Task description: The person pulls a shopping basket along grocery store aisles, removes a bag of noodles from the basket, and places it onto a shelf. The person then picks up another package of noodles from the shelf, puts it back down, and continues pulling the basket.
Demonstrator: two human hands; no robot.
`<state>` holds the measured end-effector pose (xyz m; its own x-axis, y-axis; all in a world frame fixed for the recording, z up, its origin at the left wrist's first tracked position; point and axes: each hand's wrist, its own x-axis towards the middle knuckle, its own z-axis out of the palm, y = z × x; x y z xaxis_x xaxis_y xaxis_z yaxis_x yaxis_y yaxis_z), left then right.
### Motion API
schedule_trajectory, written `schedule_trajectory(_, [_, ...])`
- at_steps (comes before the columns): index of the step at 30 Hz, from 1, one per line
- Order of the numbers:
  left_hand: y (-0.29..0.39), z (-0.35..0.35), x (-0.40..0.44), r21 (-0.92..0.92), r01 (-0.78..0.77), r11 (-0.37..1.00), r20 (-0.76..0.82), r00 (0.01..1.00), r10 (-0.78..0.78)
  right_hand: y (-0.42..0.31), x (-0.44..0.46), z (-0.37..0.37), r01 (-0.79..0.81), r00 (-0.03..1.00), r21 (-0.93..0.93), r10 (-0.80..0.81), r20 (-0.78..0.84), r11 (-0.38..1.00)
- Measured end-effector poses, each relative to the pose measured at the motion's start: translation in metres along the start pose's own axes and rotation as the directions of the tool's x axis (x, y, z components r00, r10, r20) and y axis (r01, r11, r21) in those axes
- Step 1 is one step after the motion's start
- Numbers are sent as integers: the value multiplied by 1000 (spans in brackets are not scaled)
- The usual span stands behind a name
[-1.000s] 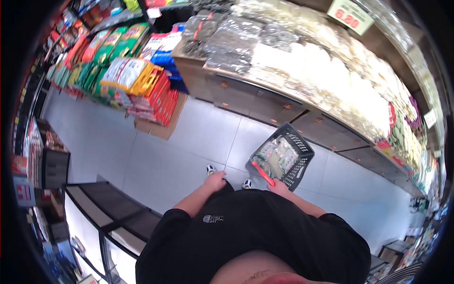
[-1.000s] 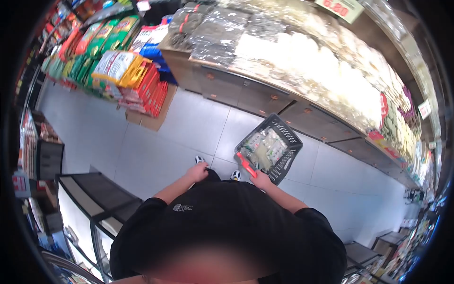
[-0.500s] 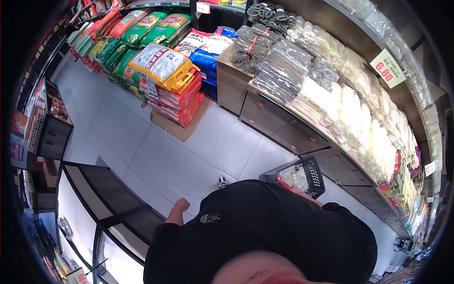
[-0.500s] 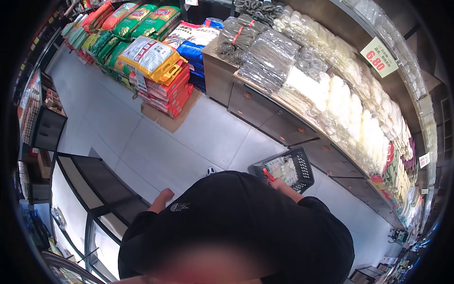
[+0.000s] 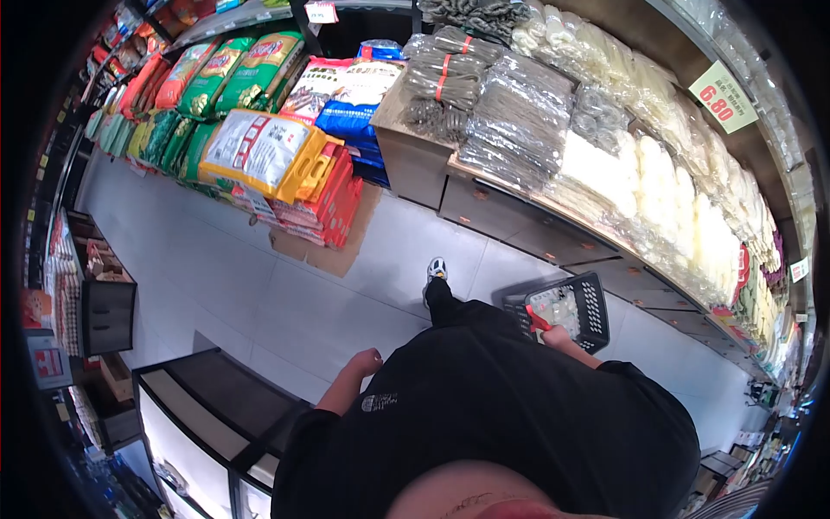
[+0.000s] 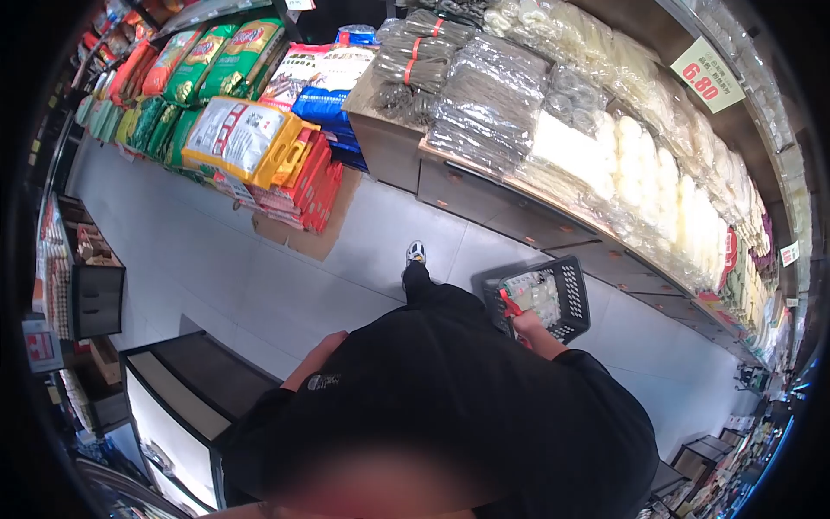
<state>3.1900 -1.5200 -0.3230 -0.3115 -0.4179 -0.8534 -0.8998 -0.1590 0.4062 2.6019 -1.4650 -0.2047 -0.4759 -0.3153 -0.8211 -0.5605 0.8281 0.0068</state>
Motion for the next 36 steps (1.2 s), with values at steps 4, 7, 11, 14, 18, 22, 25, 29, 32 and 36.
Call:
schedule_trajectory(4, [-22,-65,38,-221,-362,905,-103,932,348,-53,2,-25,-22,994,236,46,-100,972])
schedule_trajectory(7, [-3,-128,76,-42,-216,975,12,976,217,-60,43,-28,-67,993,425,102,-60,903])
schedule_trajectory(11, [50,-221,112,133,-111,985,-153,979,131,-79,75,-38,-67,984,549,145,-100,833])
schedule_trajectory(14, [60,-254,142,0,-94,996,-253,963,91,-104,67,-55,-80,986,654,154,-58,752])
schedule_trajectory(18, [55,-277,166,-56,-161,985,-177,973,149,-111,86,-41,-2,973,433,102,-208,901])
schedule_trajectory(22, [31,-299,166,65,-217,974,1,976,217,-133,73,-38,-2,965,315,84,-248,949])
schedule_trajectory(25, [8,-335,162,194,-261,946,116,963,242,-158,67,-29,-33,949,320,131,-288,947])
schedule_trajectory(29, [3,-404,181,373,-382,846,227,921,316,-176,59,-1,-47,956,262,119,-267,964])
schedule_trajectory(32, [35,-449,211,531,-501,683,287,865,411,-195,33,17,-46,962,280,118,-247,959])
schedule_trajectory(36, [99,-475,277,661,-633,403,381,746,546,-212,-1,40,-37,954,385,147,-260,922])
